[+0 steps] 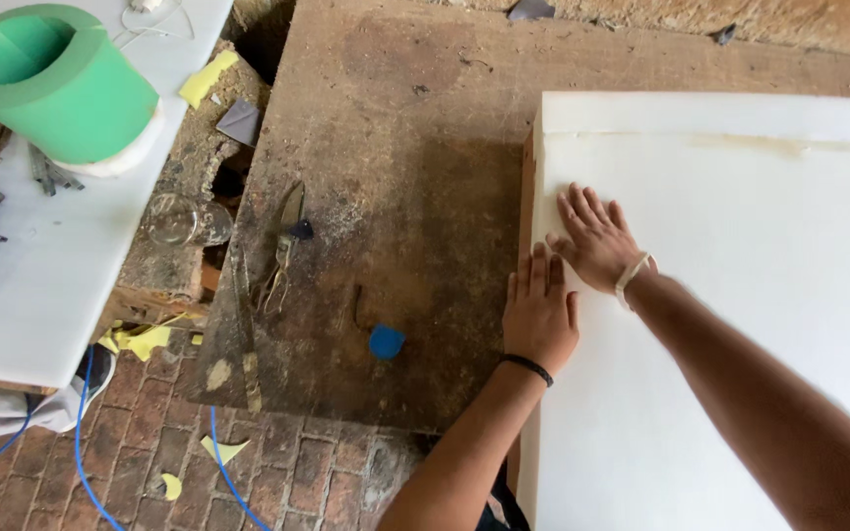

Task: The person uses a spray gun to apply a coating onto a yellow foam block and a white foam sheet. After spraying, the person places the white foam sheet onto a wooden frame and presses it down to adhere it.

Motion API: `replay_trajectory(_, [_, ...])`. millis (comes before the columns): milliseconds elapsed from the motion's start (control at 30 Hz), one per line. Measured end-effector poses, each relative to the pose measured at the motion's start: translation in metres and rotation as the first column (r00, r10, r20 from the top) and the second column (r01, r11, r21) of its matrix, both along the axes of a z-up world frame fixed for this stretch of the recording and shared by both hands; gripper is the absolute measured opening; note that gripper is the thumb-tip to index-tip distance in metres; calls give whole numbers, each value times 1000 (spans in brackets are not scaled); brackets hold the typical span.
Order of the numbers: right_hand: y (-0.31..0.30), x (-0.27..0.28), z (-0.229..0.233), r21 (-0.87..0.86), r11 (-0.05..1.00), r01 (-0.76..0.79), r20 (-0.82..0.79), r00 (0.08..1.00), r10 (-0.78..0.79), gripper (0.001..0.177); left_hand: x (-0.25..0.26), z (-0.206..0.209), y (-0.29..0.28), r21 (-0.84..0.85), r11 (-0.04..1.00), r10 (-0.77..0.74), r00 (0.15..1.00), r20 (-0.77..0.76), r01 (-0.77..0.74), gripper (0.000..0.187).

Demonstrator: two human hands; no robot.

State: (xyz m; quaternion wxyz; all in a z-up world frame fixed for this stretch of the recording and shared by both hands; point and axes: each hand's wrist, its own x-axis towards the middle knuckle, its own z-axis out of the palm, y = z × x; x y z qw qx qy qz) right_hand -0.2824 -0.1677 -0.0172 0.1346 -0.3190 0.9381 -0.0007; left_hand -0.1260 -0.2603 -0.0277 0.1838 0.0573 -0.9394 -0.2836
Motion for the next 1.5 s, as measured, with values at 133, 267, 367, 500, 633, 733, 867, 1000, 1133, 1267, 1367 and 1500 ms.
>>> replay_trajectory(133, [40,82,2,-221,975,23,105,994,0,81,49,25,17,-96,965,-221,953,209,245,68])
replay_trajectory(267, [55,147,6,-254,967,10,60,998,6,87,89,33,31,-105,955,-250,943,219,278,83])
replay_trajectory(367, [41,175,10,-250,959,-131,-207,975,79,96,83,17,27,-137,952,-243,950,199,272,94])
replay_trajectory(500, [17,181,5,35,996,-85,-220,971,91,103,78,-14,19,-255,932,-204,954,218,257,99])
replay_trajectory(633, [47,169,6,-297,955,10,82,996,16,103,74,-15,15,-290,926,-170,952,255,243,87])
replay_trajectory(733, [121,174,6,-232,956,179,11,983,-181,97,81,-17,17,-270,943,-126,958,257,196,84])
replay_trajectory(867, [259,188,17,-185,838,513,4,853,-522,92,138,-35,41,-257,955,-46,933,357,145,92])
replay_trajectory(1000, [318,213,-7,-234,780,581,-83,787,-612,93,157,-43,31,-371,924,-21,983,181,88,91])
replay_trajectory(1133, [340,209,-22,-256,682,685,-98,684,-723,105,143,-48,14,-323,939,-62,983,170,115,87])
replay_trajectory(1267, [351,200,-3,-197,447,872,147,478,-866,133,130,-48,-19,-335,932,-72,975,212,142,84])
replay_trajectory(1367, [341,213,12,-150,564,812,190,583,-790,137,106,-30,-44,-361,917,-72,960,269,170,80])
replay_trajectory(1500, [319,241,13,-188,569,800,345,597,-724,122,61,4,-82,-347,937,135,874,467,40,72])
